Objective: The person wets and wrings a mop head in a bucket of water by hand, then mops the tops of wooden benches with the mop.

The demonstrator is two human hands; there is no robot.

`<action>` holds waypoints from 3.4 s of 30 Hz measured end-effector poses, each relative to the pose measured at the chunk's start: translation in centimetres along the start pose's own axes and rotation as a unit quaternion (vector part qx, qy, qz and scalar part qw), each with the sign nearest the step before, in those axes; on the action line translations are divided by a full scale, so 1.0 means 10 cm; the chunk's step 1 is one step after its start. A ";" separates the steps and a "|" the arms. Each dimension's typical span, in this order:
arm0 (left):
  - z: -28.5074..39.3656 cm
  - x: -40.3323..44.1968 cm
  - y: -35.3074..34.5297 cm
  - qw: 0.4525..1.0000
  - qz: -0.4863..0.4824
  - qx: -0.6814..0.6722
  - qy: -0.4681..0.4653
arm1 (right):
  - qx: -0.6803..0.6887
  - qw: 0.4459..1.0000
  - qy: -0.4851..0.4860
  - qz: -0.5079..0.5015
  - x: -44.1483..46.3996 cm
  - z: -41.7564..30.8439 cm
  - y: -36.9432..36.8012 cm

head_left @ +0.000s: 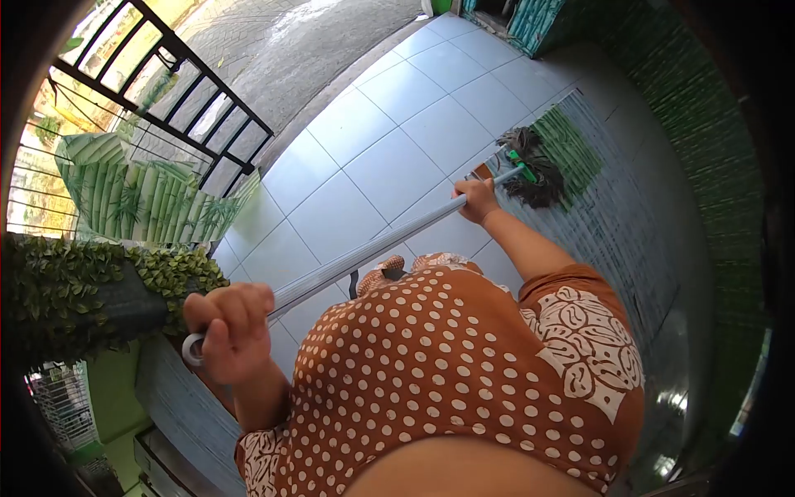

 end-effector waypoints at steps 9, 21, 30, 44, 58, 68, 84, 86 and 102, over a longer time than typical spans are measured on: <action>1.14 1.07 0.02 0.920 -0.101 -0.249 -0.286 | 0.209 0.952 0.211 -0.077 0.04 -1.03 0.12; -2.42 2.03 -2.37 0.993 -0.038 -0.071 -0.080 | -0.058 0.982 -0.064 0.170 1.19 3.46 1.08; -3.25 2.16 -3.11 0.980 -0.144 0.107 0.084 | 0.004 0.962 -0.213 0.171 1.36 4.68 1.20; -3.72 1.80 -3.72 0.985 -0.170 -0.011 0.008 | 0.046 0.950 -0.268 0.156 1.31 5.42 1.20; 0.26 0.13 -2.31 0.987 0.124 0.001 -0.101 | 0.181 0.974 0.126 0.056 -1.12 1.41 1.36; 1.01 -0.53 -2.81 0.975 -0.164 -0.030 -0.145 | 0.230 0.893 0.379 -0.076 -2.18 1.40 1.36; -2.95 -1.61 -5.39 0.993 -0.022 0.038 0.113 | -0.086 0.954 -0.288 0.010 -2.75 5.61 1.84; -2.36 -1.80 -5.11 0.994 -0.016 0.013 0.106 | -0.049 0.975 -0.216 -0.004 -3.03 5.00 1.83; 1.71 -3.57 -4.42 0.998 0.016 -0.060 0.011 | 0.264 0.901 0.325 -0.113 -5.84 1.53 1.73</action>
Point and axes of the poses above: each hand's wrist, its own x-axis towards the middle knuckle, its own y-axis out of the back of the hand, z = x × y, the point moved 5 cm from there along x, towards the middle knuckle, and after that the axes turned 3 degrees about -y, right-handed, at the moved point
